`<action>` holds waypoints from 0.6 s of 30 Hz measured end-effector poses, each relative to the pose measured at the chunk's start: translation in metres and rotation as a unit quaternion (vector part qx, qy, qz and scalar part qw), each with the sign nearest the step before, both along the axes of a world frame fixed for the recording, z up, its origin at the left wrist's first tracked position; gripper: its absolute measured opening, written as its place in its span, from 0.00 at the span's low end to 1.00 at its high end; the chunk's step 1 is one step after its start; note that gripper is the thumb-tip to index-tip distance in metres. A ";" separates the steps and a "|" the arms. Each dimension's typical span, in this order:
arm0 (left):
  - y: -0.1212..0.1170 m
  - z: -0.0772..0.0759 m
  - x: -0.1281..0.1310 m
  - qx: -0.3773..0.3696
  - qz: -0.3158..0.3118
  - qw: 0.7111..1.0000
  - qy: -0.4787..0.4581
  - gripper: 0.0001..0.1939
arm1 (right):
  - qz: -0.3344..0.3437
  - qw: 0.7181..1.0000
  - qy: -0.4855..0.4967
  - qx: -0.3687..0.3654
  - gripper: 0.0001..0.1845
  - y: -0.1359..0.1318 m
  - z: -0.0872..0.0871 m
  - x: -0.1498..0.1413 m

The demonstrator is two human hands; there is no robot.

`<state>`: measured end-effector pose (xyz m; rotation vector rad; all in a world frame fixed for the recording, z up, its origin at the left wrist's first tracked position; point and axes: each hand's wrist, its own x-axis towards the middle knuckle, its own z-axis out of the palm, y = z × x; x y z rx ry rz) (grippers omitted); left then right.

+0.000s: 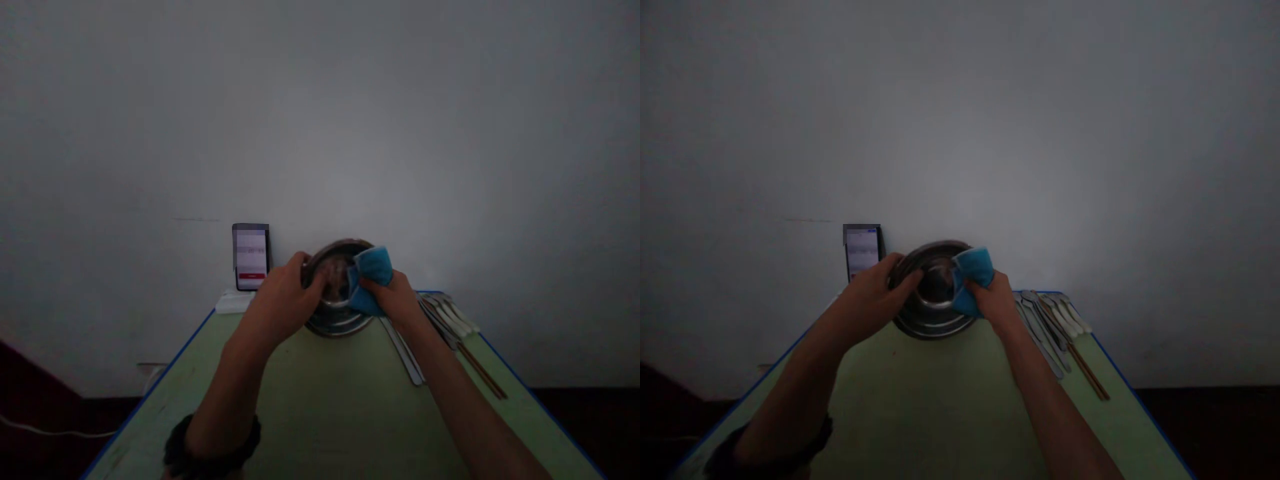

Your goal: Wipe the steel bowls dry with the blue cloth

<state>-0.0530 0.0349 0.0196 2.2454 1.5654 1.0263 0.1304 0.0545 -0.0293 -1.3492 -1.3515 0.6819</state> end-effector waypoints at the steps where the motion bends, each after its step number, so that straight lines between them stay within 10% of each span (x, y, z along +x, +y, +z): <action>1: 0.000 -0.001 -0.004 -0.028 -0.012 0.999 0.039 0.17 | 0.004 0.996 -0.081 0.027 0.11 -0.002 0.004 0.003; 6: 0.001 -0.003 -0.010 -0.063 -0.080 0.990 0.093 0.17 | -0.017 0.973 -0.198 0.115 0.12 -0.012 0.018 0.005; 11: 0.002 0.003 0.002 0.049 0.001 0.999 -0.014 0.17 | -0.083 0.988 0.086 0.094 0.17 -0.007 0.009 -0.012; 14: 0.001 0.004 0.008 0.091 0.036 0.993 -0.067 0.20 | -0.027 0.951 0.306 0.047 0.17 -0.004 0.002 -0.024; 18: -0.003 0.007 0.006 0.057 0.039 0.998 -0.006 0.23 | 0.008 0.960 0.280 0.027 0.17 -0.002 0.000 -0.021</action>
